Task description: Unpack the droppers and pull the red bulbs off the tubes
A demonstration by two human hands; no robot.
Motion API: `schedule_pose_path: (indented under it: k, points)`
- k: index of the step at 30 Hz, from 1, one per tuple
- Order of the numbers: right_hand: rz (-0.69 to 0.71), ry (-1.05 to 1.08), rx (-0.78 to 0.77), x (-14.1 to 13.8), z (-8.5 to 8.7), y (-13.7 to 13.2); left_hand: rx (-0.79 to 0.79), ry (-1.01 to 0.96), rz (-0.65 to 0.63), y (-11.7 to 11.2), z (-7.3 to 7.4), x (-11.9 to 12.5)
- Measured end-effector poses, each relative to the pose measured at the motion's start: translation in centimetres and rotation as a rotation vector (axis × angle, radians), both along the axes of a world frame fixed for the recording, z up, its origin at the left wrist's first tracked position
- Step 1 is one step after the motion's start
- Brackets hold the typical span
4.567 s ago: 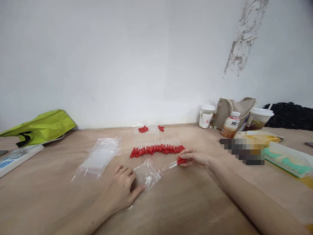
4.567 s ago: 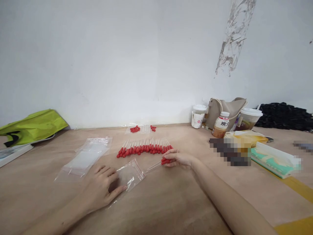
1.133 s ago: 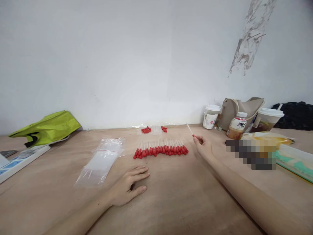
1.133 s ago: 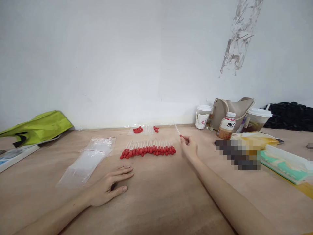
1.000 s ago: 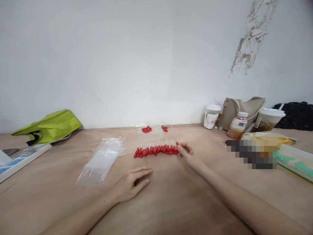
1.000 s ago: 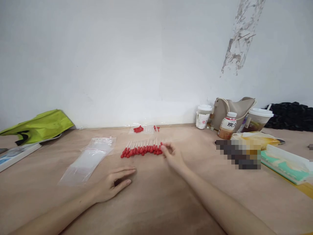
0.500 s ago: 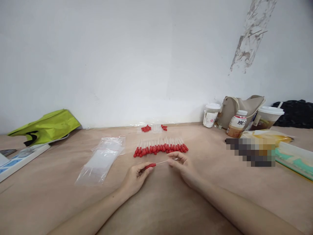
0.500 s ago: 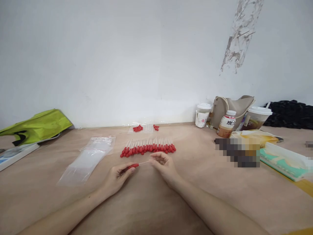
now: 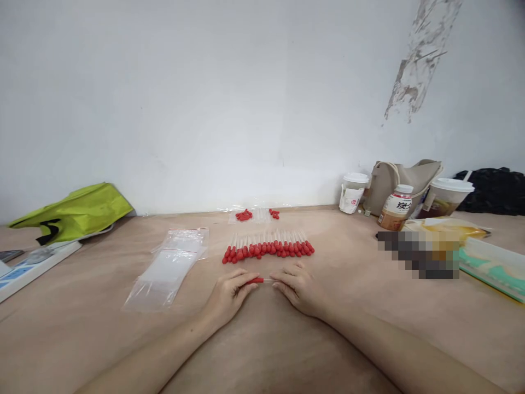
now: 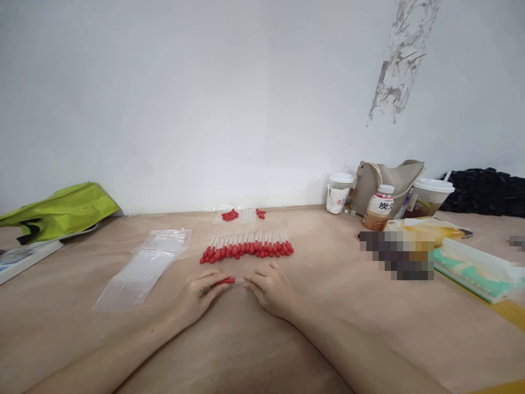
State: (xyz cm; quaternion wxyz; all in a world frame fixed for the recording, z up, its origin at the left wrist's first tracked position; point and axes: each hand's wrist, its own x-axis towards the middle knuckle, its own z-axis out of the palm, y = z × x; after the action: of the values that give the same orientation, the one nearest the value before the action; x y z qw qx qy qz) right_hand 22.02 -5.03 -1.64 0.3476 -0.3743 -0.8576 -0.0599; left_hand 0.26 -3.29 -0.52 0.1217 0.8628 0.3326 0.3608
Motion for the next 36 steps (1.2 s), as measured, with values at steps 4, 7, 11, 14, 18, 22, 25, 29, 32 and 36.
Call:
schedule_pose_path:
  k: [4,7,11,14,18,22,25,29,32,36]
  points:
    - [-0.003,-0.053,0.016,-0.1,0.2,0.0,0.036,0.067,0.005,-0.4,0.1,0.3]
    - [0.008,-0.072,0.044,-0.1,0.1,-0.2,0.042,0.119,0.006,-0.4,0.0,0.3]
    - [0.036,-0.093,0.054,-0.1,0.1,-0.4,0.069,0.151,0.008,-0.3,-0.2,0.2]
    - [0.050,-0.107,0.053,0.0,0.2,-0.5,0.060,0.181,0.004,-0.4,-0.1,0.2]
    - [0.058,-0.112,0.060,0.1,0.2,-0.5,0.042,0.191,-0.010,-0.6,0.1,0.1]
    - [0.071,-0.105,0.053,0.1,0.1,-0.7,0.039,0.212,-0.030,-0.8,0.1,-0.2]
    - [0.073,-0.101,0.035,0.2,0.1,-1.0,0.049,0.217,-0.047,-0.8,-0.1,-0.4]
    - [0.080,-0.091,0.017,0.1,0.1,-1.1,0.066,0.213,-0.034,-0.9,-0.3,-0.5]
    - [0.084,-0.091,0.009,0.0,0.1,-1.2,0.070,0.217,-0.027,-1.0,-0.4,-0.5]
    - [0.088,-0.068,-0.001,0.4,-0.1,-1.2,0.056,0.193,-0.022,-1.0,-0.1,-0.8]
